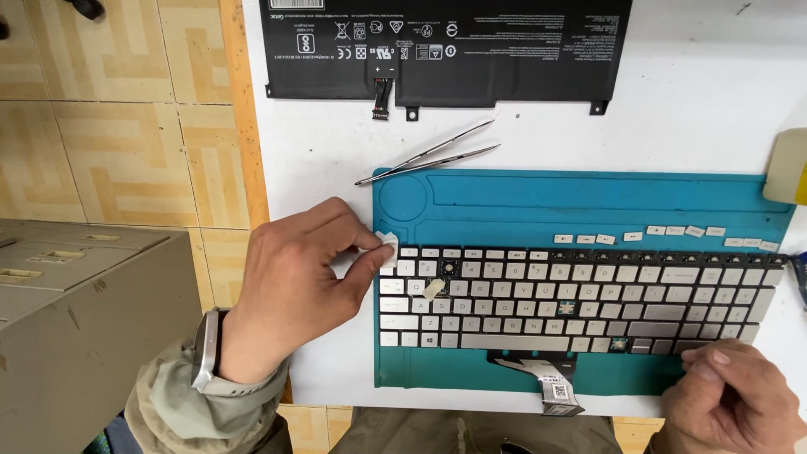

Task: Cleaning and inspecting a laptop keyboard using a toothbrush and a small cloth on a repair bench

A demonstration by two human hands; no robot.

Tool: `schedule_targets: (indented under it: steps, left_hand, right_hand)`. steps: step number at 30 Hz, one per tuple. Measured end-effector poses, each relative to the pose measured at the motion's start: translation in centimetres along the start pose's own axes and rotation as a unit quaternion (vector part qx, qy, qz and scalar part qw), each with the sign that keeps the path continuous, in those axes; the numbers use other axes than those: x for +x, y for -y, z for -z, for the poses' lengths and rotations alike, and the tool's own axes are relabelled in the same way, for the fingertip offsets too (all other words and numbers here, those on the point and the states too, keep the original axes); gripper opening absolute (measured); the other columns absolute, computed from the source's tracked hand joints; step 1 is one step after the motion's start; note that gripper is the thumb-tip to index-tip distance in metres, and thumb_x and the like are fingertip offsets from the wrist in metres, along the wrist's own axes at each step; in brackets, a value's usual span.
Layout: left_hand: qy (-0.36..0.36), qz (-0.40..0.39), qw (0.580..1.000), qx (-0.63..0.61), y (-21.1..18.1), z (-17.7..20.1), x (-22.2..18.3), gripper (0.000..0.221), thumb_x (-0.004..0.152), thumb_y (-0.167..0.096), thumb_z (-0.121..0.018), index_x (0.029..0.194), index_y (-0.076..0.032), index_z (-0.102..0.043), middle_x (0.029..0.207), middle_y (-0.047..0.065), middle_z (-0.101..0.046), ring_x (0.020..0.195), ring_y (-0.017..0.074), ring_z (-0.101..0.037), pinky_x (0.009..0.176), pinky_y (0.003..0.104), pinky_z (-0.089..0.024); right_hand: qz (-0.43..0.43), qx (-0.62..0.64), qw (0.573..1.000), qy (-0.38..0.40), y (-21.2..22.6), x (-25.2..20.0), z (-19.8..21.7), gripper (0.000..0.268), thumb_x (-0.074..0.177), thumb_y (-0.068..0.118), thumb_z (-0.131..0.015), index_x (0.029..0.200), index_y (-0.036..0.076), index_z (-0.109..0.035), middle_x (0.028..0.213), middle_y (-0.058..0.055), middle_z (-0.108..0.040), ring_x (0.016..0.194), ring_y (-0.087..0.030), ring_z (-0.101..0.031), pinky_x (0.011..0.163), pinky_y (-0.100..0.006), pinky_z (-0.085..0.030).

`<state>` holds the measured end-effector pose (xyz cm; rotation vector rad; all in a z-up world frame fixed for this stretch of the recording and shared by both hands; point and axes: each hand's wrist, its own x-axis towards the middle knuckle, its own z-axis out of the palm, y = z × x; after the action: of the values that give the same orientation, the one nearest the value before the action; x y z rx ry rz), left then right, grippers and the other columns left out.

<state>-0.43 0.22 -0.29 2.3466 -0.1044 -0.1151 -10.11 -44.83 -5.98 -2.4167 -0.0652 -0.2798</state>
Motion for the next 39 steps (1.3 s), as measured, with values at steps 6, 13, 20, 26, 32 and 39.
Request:
schedule_targets:
  steps: [6, 13, 20, 26, 32, 39]
  left_hand:
    - [-0.022, 0.028, 0.998, -0.045, -0.2, 0.3, 0.4, 0.017, 0.090, -0.009, -0.080, 0.079, -0.012, -0.068, 0.075, -0.003, -0.062, 0.052, 0.0110, -0.049, 0.050, 0.025, -0.038]
    - [-0.009, 0.027, 0.999, 0.036, 0.0, -0.6, 0.2, 0.014, 0.089, -0.015, -0.078, 0.079, -0.017, -0.069, 0.077, -0.009, -0.062, 0.053, 0.0137, -0.053, 0.047, 0.033, -0.038]
    - [-0.021, 0.017, 1.000, 0.006, -0.4, -0.7, 0.3, 0.018, 0.090, -0.013, -0.080, 0.078, -0.014, -0.066, 0.077, -0.006, -0.061, 0.054, 0.0134, -0.048, 0.047, 0.030, -0.036]
    - [-0.002, 0.012, 0.997, 0.071, 0.2, -0.5, -0.2, 0.016, 0.091, -0.012, -0.073, 0.080, -0.014, -0.061, 0.080, -0.007, -0.061, 0.055, 0.0196, -0.050, 0.043, 0.036, -0.036]
    - [-0.010, 0.010, 1.000, -0.002, -1.1, -0.7, 0.4, 0.017, 0.091, -0.011, -0.077, 0.080, -0.014, -0.065, 0.080, -0.006, -0.064, 0.054, 0.0133, -0.051, 0.048, 0.030, -0.038]
    - [0.007, 0.025, 0.997, 0.070, -0.9, -1.1, 0.4, 0.017, 0.094, -0.016, -0.074, 0.082, -0.016, -0.061, 0.081, -0.007, -0.061, 0.057, 0.0186, -0.051, 0.043, 0.037, -0.033]
  right_hand:
    - [-0.007, -0.024, 1.000, 0.004, 1.6, 0.7, -0.1, 0.002, 0.111, -0.019, -0.059, 0.110, -0.019, -0.060, 0.096, -0.035, -0.063, 0.089, -0.043, -0.066, 0.088, -0.047, -0.053]
    - [0.059, 0.022, 0.998, -0.023, 0.2, 0.7, -0.4, 0.006, 0.111, -0.017, -0.058, 0.106, -0.020, -0.059, 0.085, -0.035, -0.060, 0.076, -0.042, -0.064, 0.077, -0.046, -0.051]
    - [0.024, -0.005, 1.000, -0.006, 0.8, 1.0, -0.3, 0.005, 0.110, -0.016, -0.061, 0.106, -0.020, -0.060, 0.090, -0.035, -0.062, 0.081, -0.041, -0.065, 0.081, -0.045, -0.052]
    - [0.030, 0.008, 0.999, -0.017, 0.6, 1.0, -0.4, 0.003, 0.109, -0.019, -0.059, 0.106, -0.019, -0.060, 0.088, -0.033, -0.061, 0.079, -0.041, -0.064, 0.080, -0.046, -0.053]
    - [0.091, 0.045, 0.994, -0.039, -0.5, 1.4, -0.9, 0.008, 0.106, -0.014, -0.059, 0.103, -0.021, -0.058, 0.081, -0.034, -0.059, 0.070, -0.041, -0.062, 0.074, -0.050, -0.053]
    - [0.132, 0.070, 0.988, -0.044, -2.0, 1.5, -1.0, 0.008, 0.102, -0.014, -0.059, 0.101, -0.022, -0.058, 0.077, -0.034, -0.059, 0.065, -0.040, -0.061, 0.068, -0.048, -0.052]
